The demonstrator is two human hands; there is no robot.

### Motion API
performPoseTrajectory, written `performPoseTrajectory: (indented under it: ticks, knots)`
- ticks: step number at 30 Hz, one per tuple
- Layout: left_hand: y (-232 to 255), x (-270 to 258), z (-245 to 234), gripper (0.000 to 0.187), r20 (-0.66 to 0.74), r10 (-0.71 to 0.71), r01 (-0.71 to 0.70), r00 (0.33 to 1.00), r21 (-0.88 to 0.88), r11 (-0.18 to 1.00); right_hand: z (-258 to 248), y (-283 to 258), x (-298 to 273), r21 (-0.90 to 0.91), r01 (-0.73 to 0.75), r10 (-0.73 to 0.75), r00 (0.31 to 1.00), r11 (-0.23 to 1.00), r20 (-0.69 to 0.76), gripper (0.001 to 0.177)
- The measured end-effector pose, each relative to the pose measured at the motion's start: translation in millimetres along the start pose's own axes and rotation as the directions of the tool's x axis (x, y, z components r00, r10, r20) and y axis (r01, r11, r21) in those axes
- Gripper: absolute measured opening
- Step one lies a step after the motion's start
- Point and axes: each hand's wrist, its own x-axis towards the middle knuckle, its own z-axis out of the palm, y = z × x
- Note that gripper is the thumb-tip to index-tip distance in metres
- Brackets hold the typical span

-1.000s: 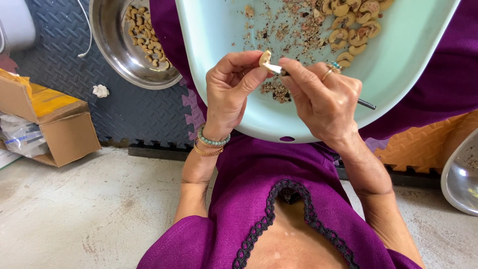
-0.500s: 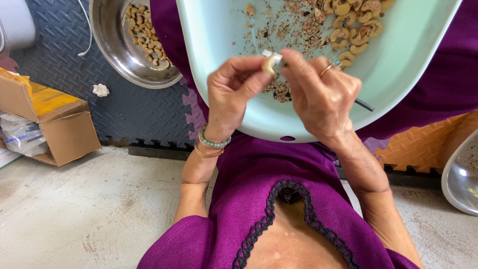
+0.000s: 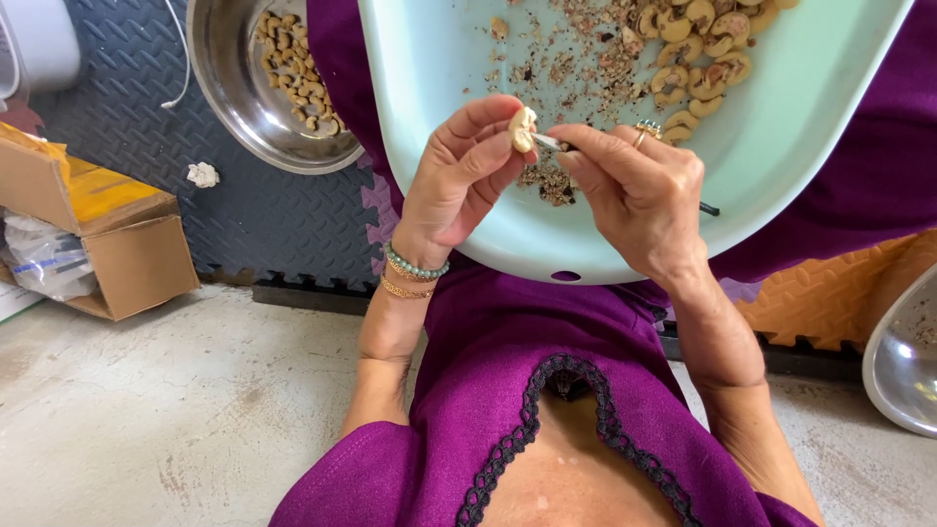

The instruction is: Using a small manual tool to scrape the thin brown skin off individual cashew nuts.

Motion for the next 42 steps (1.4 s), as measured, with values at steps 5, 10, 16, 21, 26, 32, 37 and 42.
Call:
performPoseTrajectory:
  ticks: [5,10,16,21,26,32,37,42]
  knots:
    - [-14.6,1.6,-12.5,0.026,-0.161,0.08,-0.054,0.984,0.162,0.985,2.2,2.4,4.1,0.067,0.125,-0.123,0.992,0.99,-0.037,0.013]
    - [-12.8,2.1,-9.5,0.027,-0.159,0.119,-0.086,0.98,0.2,0.976,2.6,0.7,5.2,-0.072,0.183,-0.187,0.981,0.98,-0.049,0.015]
    - [18.0,-18.7,-3.2,0.027,-0.169,0.279,-0.203,0.945,0.365,0.908,-1.6,7.8,2.0,0.137,0.138,-0.136,0.99,0.981,-0.028,0.016]
    - [79.1,-58.8,-25.7,0.025,-0.259,0.567,-0.401,0.782,0.488,0.775,-10.3,16.0,0.3,0.276,0.068,-0.071,0.997,0.959,0.002,0.018]
    - [108.8,-60.6,-81.6,0.026,-0.314,0.709,-0.186,0.632,0.826,0.532,-17.9,15.9,5.6,0.336,-0.051,0.028,0.997,0.94,0.073,0.019]
    - [123.7,-46.7,-167.4,0.045,-0.306,0.733,0.135,0.607,0.949,0.285,-19.9,26.8,2.5,0.418,-0.163,0.153,0.987,0.894,0.057,0.022]
    - [130.8,-29.3,-113.4,0.077,-0.004,0.799,0.162,0.602,0.98,-0.117,-19.3,28.7,-8.1,0.426,-0.202,0.242,0.97,0.882,-0.04,0.023]
    - [108.2,10.5,17.7,0.006,0.535,0.529,-0.381,0.658,0.843,-0.379,-11.0,29.1,-10.0,0.545,-0.223,0.307,0.949,0.808,-0.068,0.023]
